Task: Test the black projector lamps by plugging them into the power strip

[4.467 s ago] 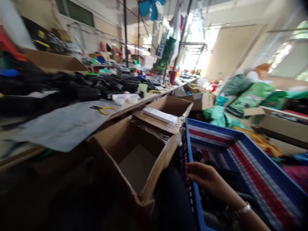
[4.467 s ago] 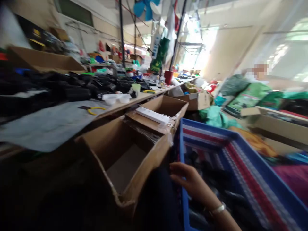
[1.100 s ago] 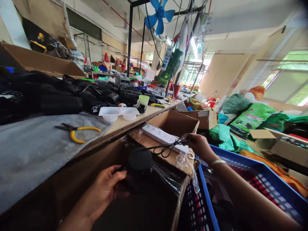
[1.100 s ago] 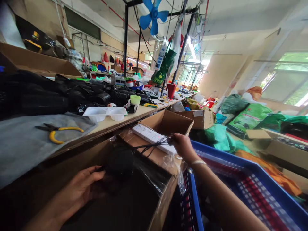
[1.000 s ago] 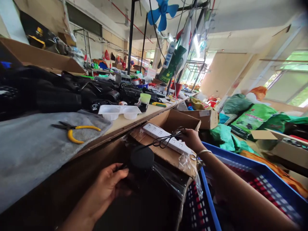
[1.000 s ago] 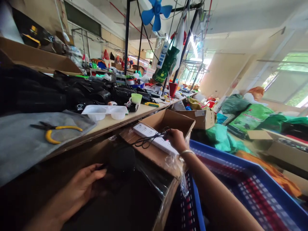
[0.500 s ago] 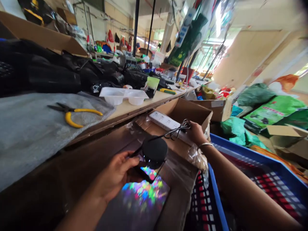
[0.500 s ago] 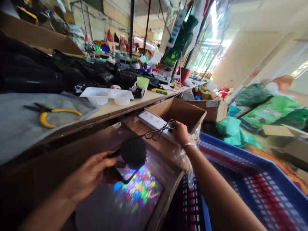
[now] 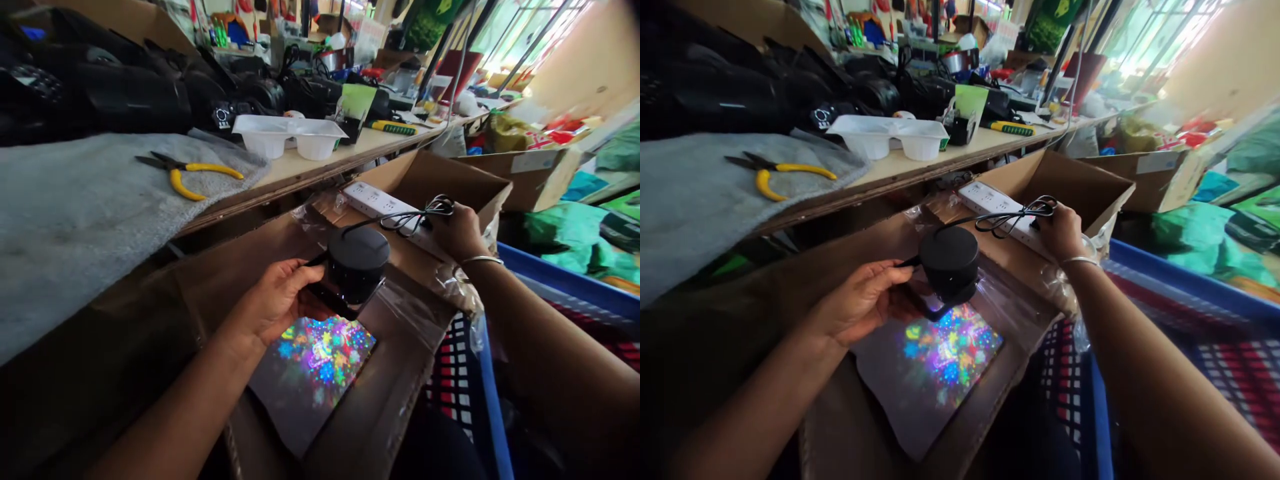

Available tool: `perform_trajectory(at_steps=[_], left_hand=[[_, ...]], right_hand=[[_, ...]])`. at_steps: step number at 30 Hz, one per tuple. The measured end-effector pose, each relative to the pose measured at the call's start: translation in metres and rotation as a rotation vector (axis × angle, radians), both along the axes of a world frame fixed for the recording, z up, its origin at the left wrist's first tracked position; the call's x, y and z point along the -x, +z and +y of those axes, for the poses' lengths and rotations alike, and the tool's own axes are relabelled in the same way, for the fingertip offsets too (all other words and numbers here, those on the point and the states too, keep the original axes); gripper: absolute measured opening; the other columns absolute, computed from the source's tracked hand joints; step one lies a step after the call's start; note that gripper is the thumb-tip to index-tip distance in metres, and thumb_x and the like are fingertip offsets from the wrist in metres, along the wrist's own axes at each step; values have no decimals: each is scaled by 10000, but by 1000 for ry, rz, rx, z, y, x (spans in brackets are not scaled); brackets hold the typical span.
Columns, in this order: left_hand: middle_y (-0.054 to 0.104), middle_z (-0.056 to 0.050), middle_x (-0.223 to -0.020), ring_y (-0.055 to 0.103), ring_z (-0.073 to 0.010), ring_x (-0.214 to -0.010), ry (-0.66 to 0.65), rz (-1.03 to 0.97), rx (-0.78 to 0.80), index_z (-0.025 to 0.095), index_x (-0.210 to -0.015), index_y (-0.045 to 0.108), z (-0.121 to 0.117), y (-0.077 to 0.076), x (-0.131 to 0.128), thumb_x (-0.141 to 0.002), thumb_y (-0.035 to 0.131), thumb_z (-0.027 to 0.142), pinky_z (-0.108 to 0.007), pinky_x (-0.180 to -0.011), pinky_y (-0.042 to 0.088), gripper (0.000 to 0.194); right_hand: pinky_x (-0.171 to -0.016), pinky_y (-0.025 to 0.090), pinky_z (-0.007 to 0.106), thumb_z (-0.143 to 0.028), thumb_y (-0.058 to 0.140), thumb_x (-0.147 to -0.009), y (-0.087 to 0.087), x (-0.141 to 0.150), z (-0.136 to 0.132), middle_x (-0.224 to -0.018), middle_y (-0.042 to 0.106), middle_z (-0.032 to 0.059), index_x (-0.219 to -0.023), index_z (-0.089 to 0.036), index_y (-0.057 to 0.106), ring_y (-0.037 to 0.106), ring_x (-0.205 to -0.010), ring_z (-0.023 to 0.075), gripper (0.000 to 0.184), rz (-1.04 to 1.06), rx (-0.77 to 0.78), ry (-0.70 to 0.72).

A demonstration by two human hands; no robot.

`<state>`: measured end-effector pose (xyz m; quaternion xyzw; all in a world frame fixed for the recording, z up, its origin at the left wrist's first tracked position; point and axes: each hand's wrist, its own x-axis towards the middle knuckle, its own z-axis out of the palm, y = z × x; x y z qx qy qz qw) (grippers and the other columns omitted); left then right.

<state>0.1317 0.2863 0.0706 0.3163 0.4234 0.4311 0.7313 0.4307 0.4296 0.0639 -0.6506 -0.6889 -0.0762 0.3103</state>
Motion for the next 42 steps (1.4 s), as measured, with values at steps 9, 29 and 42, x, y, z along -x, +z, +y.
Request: perform_trajectory(at_steps=[9,29,42], left_hand=[[695,-81,-713,622,-149,-441,53,25,-72,110,-821,523,-1,-1,5,-707,637,225,-232,-410,500,197],[674,-52,-707,629,-150,-472,33,2,-33,104,-860,521,-4,-2,4,-771,583,184,-254,-458,521,135],[661,-39,-679,613,-125,-451,13,-1,-33,99,-849,535,-5,-3,6,-764,598,202,-212,-416,496,148]], right_hand=[[-654,404,322,-237,504,-700,-1,3,1,-738,633,107,-697,-174,557,565,-698,239,82,2,-11,-49],[-684,420,332,-250,488,-691,-3,5,0,-805,664,140,-744,-165,587,604,-812,288,142,-8,-38,-50],[-697,416,342,-285,493,-710,-8,-1,3,-773,638,129,-690,-188,525,594,-795,277,104,-21,-50,-24]])
